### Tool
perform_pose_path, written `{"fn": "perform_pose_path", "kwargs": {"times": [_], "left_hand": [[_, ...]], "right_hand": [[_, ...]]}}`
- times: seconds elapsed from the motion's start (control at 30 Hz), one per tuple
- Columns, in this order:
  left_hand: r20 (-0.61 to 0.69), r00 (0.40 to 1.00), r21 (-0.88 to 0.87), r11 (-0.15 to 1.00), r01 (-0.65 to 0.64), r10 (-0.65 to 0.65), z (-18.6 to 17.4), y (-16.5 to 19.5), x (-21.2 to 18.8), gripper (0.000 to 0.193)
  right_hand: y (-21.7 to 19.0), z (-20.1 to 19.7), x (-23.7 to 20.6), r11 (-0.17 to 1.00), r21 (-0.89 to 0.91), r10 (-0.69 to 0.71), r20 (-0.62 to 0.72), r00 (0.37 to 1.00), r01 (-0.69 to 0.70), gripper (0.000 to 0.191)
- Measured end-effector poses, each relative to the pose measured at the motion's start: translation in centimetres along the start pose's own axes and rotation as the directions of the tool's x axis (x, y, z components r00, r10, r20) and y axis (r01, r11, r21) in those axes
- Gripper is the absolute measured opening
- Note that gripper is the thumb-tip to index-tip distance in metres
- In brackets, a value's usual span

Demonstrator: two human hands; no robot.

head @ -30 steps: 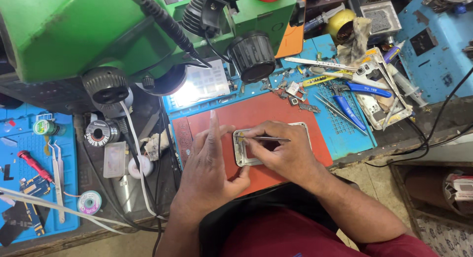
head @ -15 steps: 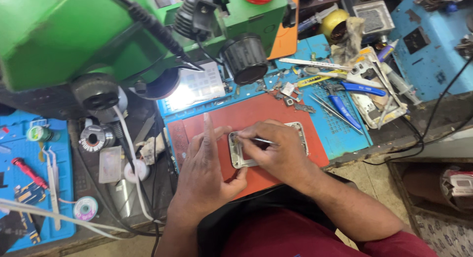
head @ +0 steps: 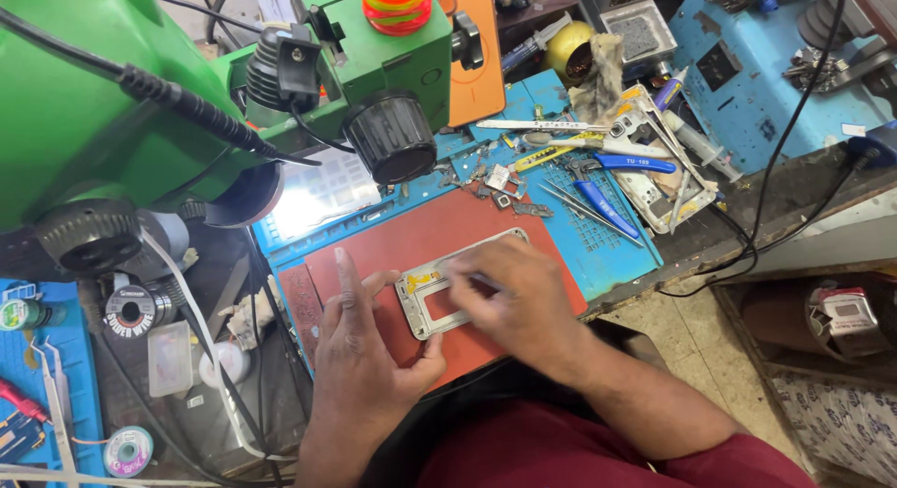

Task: The person works on a disassembled mobile phone frame, using tweezers and a small screwdriver to remove and reposition small internal components. The person also uses a yellow utility knife to scrape adhesive residue from the frame.

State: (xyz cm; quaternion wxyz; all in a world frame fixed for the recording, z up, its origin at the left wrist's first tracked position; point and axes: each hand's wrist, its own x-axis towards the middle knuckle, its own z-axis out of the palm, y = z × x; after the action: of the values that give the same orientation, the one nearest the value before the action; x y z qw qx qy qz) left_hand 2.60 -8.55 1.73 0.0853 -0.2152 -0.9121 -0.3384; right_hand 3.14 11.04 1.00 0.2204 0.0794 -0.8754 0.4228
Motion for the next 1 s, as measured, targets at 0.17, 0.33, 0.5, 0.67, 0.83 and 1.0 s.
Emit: {"fn": "perform_pose_path", "kwargs": {"times": [0.17, 0.33, 0.5, 0.67, 0.83, 1.0], "left_hand": [[0.028, 0.999, -0.001, 1.0, 0.016, -0.016, -0.2, -0.3, 0.0, 0.125], [0.004, 1.0, -0.028, 0.999, -0.029, 0.029, -0.3, -0.4, 0.2, 0.123], [-0.029, 0.998, -0.028, 0.998, -0.063, 0.062, -0.5, 0.0, -0.3, 0.124], [-0.045, 0.998, 0.001, 0.999, -0.039, 0.039, -0.3, 0.5, -0.9, 0.124], [-0.03, 0.999, -0.044, 0.999, -0.018, 0.017, -0.3, 0.1, -0.9, 0.132], [-0.043, 0.999, -0.054, 0.998, -0.023, 0.02, -0.1, 0.1, -0.7, 0.132]], "right_hand": [[1.7, -2.5, -0.5, 0.985, 0.042, 0.171, -0.1, 0.98, -0.168, 0.013], [2.4, -3.9, -0.5, 0.976, -0.056, 0.202, -0.158, 0.967, -0.213, 0.01], [1.7, -3.1, -0.2, 0.982, -0.125, 0.122, -0.155, 0.98, -0.142, 0.011], [0.0, -0.9, 0.0, 0.974, -0.203, -0.097, 0.02, 0.995, 0.099, 0.019], [-2.3, 1.3, -0.5, 0.973, -0.045, -0.217, 0.125, 0.968, 0.224, 0.021], [-2.2, 1.4, 0.0, 0.989, 0.04, -0.145, 0.162, 0.976, 0.141, 0.018]]}}
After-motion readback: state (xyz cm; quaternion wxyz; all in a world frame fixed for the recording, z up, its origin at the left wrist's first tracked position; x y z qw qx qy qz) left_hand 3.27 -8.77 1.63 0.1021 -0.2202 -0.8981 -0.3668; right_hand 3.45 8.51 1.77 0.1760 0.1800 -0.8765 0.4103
